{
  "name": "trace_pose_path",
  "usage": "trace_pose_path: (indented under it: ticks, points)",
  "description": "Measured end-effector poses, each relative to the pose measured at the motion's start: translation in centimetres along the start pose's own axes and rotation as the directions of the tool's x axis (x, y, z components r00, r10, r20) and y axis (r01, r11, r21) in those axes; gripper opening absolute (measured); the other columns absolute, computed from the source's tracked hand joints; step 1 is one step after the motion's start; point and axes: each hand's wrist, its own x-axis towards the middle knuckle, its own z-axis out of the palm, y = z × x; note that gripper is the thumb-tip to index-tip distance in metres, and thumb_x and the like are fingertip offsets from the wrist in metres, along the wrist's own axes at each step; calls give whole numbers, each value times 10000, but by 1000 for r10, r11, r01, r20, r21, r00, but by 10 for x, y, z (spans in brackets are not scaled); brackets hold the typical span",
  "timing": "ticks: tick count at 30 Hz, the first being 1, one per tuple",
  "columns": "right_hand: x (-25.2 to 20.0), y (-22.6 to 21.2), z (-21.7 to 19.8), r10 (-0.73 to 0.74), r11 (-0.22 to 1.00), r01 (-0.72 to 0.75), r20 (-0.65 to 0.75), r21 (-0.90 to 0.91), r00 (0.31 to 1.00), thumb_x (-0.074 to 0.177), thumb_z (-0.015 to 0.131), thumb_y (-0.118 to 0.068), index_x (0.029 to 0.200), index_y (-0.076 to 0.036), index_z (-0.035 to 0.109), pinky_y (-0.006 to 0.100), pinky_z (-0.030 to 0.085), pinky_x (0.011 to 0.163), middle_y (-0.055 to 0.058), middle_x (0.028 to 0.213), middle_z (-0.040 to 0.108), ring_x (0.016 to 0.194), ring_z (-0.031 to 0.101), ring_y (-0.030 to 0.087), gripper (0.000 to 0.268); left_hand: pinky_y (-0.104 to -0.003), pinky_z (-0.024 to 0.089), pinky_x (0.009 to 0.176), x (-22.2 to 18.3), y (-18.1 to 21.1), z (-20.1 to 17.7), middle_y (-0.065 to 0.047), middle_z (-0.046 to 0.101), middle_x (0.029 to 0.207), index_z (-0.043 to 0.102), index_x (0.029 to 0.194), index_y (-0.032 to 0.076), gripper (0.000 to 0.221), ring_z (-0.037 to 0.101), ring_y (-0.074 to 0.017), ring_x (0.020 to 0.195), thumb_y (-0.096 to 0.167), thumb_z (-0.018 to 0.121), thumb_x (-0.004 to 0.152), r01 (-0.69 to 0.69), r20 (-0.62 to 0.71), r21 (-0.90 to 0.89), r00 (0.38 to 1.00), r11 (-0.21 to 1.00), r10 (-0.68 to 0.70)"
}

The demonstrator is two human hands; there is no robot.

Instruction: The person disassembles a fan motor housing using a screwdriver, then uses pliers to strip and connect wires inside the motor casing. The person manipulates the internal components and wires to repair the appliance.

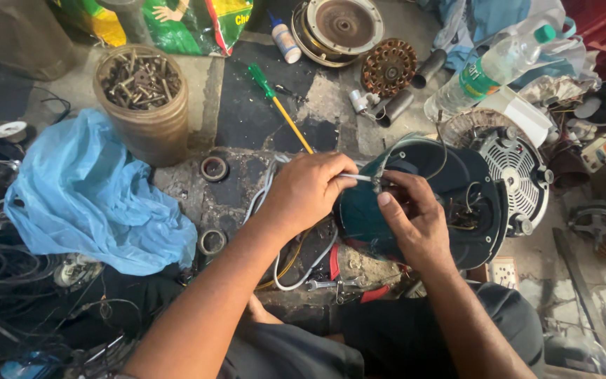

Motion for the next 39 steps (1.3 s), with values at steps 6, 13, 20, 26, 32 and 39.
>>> trace_pose_path:
  ticks: [6,13,20,26,32,39]
  points:
    - [-1,3,1,-42,999,42,3,21,999,952,727,-214,1268,-45,655,254,523,846,51,1222,640,997,644,112,365,-446,544,738,4,5,4,-108,741,934,712,964,81,123,712,-353,870,195,691,923,-33,19,51,999,998,32]
    - [-3,13,2,-117,992,117,-5,52,993,956,750,-173,1265,-34,663,254,522,897,77,1308,603,1064,628,135,350,-457,535,745,5,4,11,-126,718,908,689,941,59,96,698,-367,870,152,680,919,-47,39,32,998,998,46]
    - [3,-6,3,-89,995,87,-44,-41,995,873,785,-174,1232,-35,685,261,545,851,96,1415,529,1060,659,140,398,-460,539,750,9,6,10,-141,737,934,698,965,58,94,709,-372,888,135,679,914,-51,39,-16,998,999,51]
    - [5,-44,-10,-328,743,253,-8,-619,944,729,853,-230,1260,41,694,456,470,979,167,1257,647,1129,594,364,617,-488,517,787,-4,4,-28,-154,731,932,727,1030,74,212,691,-373,926,224,750,882,112,183,162,973,980,-142]
    - [16,-49,-5,-301,775,285,67,-563,951,786,786,-212,1100,-9,723,453,464,1026,143,1174,719,1167,616,348,379,-559,293,1137,-7,0,-56,-77,749,977,772,919,135,139,638,-298,1156,78,662,856,-66,148,788,985,612,-85]
    - [15,-41,7,-327,772,270,4,-575,945,771,742,-149,1054,-5,712,465,473,999,149,1112,721,1090,637,370,319,-456,488,943,-13,20,2,-151,734,1029,697,1184,69,349,694,-329,1009,-13,622,852,47,-12,322,999,945,-46]
